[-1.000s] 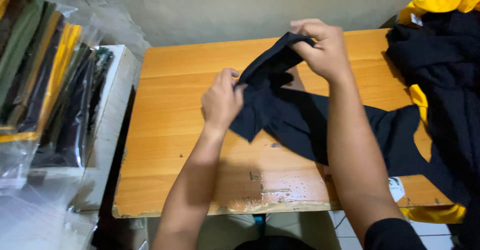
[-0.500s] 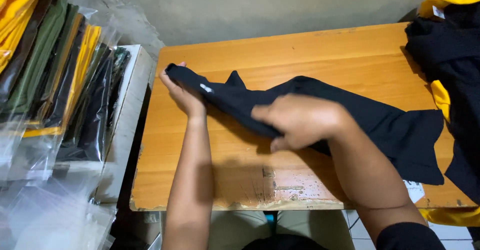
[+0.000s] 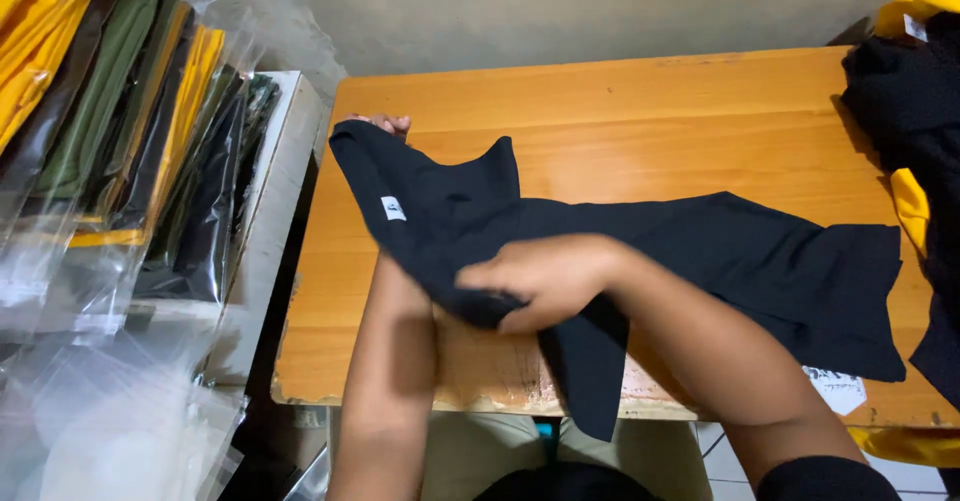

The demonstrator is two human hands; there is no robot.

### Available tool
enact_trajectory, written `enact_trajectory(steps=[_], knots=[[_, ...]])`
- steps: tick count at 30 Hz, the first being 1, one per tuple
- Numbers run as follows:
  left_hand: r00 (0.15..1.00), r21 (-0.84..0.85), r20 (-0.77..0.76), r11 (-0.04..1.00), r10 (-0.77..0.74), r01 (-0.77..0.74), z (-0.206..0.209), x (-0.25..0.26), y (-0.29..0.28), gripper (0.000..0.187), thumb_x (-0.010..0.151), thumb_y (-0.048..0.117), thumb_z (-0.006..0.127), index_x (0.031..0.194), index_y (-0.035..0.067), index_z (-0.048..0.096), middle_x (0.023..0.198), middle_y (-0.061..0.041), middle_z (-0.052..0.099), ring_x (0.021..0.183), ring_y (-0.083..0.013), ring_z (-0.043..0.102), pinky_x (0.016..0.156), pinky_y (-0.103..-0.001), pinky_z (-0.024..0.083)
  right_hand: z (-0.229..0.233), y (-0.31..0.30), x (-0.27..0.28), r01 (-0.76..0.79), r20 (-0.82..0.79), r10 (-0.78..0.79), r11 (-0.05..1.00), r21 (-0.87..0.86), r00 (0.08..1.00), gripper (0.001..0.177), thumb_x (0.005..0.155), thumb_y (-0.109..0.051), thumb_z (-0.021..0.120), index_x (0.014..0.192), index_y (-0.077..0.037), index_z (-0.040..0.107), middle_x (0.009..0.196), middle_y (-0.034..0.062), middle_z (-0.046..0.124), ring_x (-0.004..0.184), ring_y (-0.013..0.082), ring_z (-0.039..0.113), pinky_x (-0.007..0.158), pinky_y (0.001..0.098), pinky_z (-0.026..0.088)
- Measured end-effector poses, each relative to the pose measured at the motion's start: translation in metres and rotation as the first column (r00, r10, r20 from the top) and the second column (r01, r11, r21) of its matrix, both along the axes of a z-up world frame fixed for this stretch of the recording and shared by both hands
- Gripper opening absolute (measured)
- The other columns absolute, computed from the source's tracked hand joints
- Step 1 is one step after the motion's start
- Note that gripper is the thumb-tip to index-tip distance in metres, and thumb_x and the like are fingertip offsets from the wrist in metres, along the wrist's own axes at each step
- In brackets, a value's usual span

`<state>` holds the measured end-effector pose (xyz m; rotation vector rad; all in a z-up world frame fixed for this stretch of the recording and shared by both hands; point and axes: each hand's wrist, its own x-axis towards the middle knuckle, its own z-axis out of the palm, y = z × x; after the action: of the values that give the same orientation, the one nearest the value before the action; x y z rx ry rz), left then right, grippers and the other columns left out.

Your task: The person folds a yellow t-shirt and places it into a clear plastic bag, then sets the bag aside. The person then unfolds a black t-shirt, smooths it flat on the table, and begins folding it.

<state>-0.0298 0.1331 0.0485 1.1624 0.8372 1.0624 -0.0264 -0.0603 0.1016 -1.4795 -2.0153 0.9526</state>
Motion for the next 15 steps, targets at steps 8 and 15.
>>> enact_trajectory(steps=[8, 15], knots=[[0.997, 0.047, -0.064, 0.998, -0.048, 0.051, -0.042, -0.006, 0.005, 0.029, 0.099, 0.055, 0.047, 0.098, 0.03, 0.061, 0.102, 0.002, 0.071, 0.079, -0.0163, 0.069, 0.078, -0.03, 0.055, 0.025, -0.009, -0.037, 0.078, 0.075, -0.081, 0.996, 0.04, 0.994, 0.066, 0.088, -0.039, 0.073, 0.135, -0.001, 0.047, 0.071, 0.0296, 0.065, 0.074, 0.0542, 0.067, 0.055, 0.0637, 0.051], [0.984, 0.086, -0.149, 0.99, -0.096, 0.11, -0.026, -0.01, -0.009, 0.028, 0.099, 0.058, 0.048, 0.096, 0.033, 0.061, 0.1, 0.006, 0.072, 0.083, -0.0163, 0.07, 0.082, -0.03, 0.055, -0.001, 0.018, -0.026, -0.06, 0.373, -0.28, 0.725, 0.687, 0.885, 0.016, 0.096, -0.028, 0.061, 0.101, -0.013, 0.058, 0.1, 0.0107, 0.05, 0.077, 0.0359, 0.06, 0.059, 0.049, 0.05]])
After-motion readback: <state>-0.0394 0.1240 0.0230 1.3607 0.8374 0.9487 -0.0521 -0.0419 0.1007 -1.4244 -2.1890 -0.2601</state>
